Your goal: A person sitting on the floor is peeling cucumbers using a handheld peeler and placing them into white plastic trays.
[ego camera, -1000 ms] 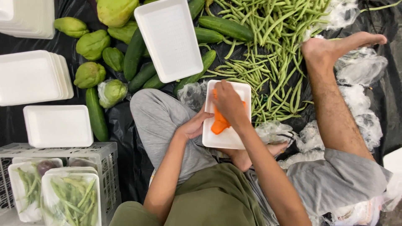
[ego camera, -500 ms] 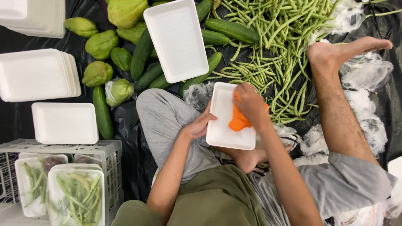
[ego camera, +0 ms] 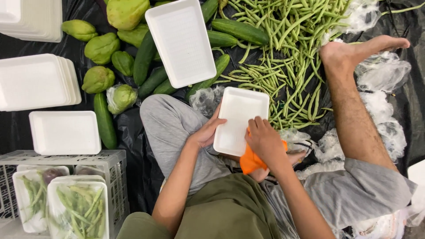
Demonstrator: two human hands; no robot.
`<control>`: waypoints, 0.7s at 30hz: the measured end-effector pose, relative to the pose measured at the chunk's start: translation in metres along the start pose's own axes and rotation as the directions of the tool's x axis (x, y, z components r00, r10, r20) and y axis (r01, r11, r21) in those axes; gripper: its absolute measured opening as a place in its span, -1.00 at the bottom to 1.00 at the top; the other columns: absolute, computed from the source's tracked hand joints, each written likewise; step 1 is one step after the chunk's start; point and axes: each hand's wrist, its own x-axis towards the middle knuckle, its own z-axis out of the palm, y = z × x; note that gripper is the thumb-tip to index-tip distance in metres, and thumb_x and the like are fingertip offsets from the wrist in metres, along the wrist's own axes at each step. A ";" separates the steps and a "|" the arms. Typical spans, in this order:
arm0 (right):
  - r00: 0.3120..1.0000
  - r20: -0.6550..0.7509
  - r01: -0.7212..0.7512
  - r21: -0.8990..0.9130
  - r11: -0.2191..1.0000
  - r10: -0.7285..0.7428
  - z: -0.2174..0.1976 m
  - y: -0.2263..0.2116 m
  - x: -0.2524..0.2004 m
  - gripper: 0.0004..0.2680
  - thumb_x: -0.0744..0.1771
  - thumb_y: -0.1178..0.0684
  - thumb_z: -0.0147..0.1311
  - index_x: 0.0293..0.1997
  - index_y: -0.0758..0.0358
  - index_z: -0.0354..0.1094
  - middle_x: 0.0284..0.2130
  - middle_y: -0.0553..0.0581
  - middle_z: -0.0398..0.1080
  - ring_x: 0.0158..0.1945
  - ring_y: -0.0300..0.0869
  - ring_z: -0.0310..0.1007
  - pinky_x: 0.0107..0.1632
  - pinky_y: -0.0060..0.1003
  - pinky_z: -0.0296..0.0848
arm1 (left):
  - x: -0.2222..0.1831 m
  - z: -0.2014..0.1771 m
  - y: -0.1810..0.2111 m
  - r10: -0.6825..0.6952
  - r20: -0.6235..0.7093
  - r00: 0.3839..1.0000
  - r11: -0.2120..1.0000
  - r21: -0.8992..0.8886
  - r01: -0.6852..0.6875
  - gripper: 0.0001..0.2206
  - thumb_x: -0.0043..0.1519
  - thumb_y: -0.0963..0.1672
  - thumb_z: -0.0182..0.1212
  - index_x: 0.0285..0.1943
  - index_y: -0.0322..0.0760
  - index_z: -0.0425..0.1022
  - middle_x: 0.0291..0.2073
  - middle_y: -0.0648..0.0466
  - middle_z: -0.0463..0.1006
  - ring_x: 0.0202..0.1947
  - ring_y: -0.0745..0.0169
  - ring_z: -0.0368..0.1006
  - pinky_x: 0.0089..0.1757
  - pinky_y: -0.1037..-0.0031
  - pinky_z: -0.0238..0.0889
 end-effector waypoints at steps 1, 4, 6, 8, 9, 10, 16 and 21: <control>1.000 -0.002 0.002 0.003 1.000 -0.002 -0.002 -0.007 -0.005 -0.89 0.37 0.02 -0.03 -0.19 0.23 0.29 -0.34 0.04 0.21 -0.32 -0.06 0.45 -0.35 -0.29 0.53 | 0.000 -0.001 0.001 0.001 -0.003 1.000 1.000 0.003 -0.001 -0.32 0.40 -0.19 -0.01 0.63 0.25 -0.26 0.51 -0.07 0.07 0.30 -0.15 0.31 0.14 0.12 0.38; 0.999 -0.031 0.023 0.094 0.995 -0.021 -0.008 -0.023 -0.017 -0.88 0.30 0.03 0.04 -0.20 0.23 0.30 -0.35 0.09 0.25 -0.28 0.04 0.46 -0.34 -0.15 0.49 | 0.001 -0.005 0.001 0.034 -0.024 0.999 0.999 0.030 -0.033 -0.31 0.39 -0.19 -0.03 0.63 0.26 -0.29 0.53 0.05 0.01 0.33 -0.05 0.29 0.19 0.17 0.35; 0.996 -0.065 0.072 0.064 0.995 -0.068 -0.014 -0.031 -0.019 -0.88 0.37 0.02 -0.01 -0.19 0.25 0.33 -0.33 0.08 0.27 -0.29 -0.07 0.47 -0.29 -0.30 0.50 | 0.002 -0.008 -0.001 0.036 -0.035 0.999 0.998 0.044 -0.034 -0.32 0.39 -0.18 -0.03 0.63 0.27 -0.28 0.54 0.03 -0.01 0.32 -0.09 0.30 0.17 0.16 0.36; 0.988 -0.103 0.115 0.005 0.993 -0.114 -0.015 -0.033 -0.013 -0.90 0.35 0.05 0.01 -0.24 0.24 0.32 -0.36 0.05 0.23 -0.31 -0.08 0.43 -0.28 -0.28 0.48 | -0.002 0.004 0.005 0.019 -0.047 0.999 0.999 0.034 -0.018 -0.33 0.40 -0.17 -0.02 0.63 0.27 -0.26 0.49 -0.07 0.08 0.27 -0.14 0.35 0.12 0.12 0.40; 0.978 -0.131 0.156 -0.055 0.986 -0.162 -0.017 -0.034 -0.010 -0.91 0.34 0.07 0.04 -0.30 0.23 0.31 -0.39 0.01 0.19 -0.33 -0.08 0.39 -0.27 -0.26 0.46 | -0.004 0.010 0.008 -0.001 -0.061 0.998 1.000 0.017 0.002 -0.34 0.41 -0.16 -0.01 0.63 0.26 -0.24 0.45 -0.17 0.16 0.22 -0.20 0.40 0.08 0.08 0.44; 0.979 -0.131 0.152 -0.057 0.987 -0.158 -0.018 -0.037 -0.004 -0.91 0.34 0.07 0.04 -0.30 0.23 0.31 -0.39 0.01 0.19 -0.33 -0.08 0.39 -0.27 -0.26 0.46 | -0.005 0.012 0.006 -0.003 -0.057 0.998 1.000 0.018 0.004 -0.34 0.41 -0.16 -0.01 0.63 0.26 -0.24 0.45 -0.17 0.16 0.22 -0.20 0.40 0.08 0.08 0.44; 0.892 -0.222 0.368 -0.146 0.918 -0.393 0.021 -0.058 0.027 -0.94 0.29 0.22 0.01 -0.39 0.22 0.28 -0.44 0.12 0.18 -0.30 -0.04 0.29 -0.19 -0.21 0.37 | -0.001 -0.010 -0.009 -0.015 -0.075 0.997 1.000 0.013 0.016 -0.41 0.43 -0.08 0.00 0.61 0.28 -0.16 0.41 -0.22 0.21 0.19 -0.17 0.42 0.07 0.02 0.44; 0.969 -0.225 0.141 0.192 0.971 -0.097 0.033 -0.025 0.051 -0.85 0.31 0.01 0.16 -0.18 0.16 0.26 -0.34 0.04 0.20 -0.28 -0.04 0.39 -0.26 -0.26 0.44 | -0.011 0.022 0.004 -0.041 -0.124 0.991 0.999 -0.025 0.038 -0.42 0.43 -0.07 0.00 0.62 0.14 -0.15 0.36 -0.17 0.31 0.19 -0.09 0.41 0.10 0.09 0.39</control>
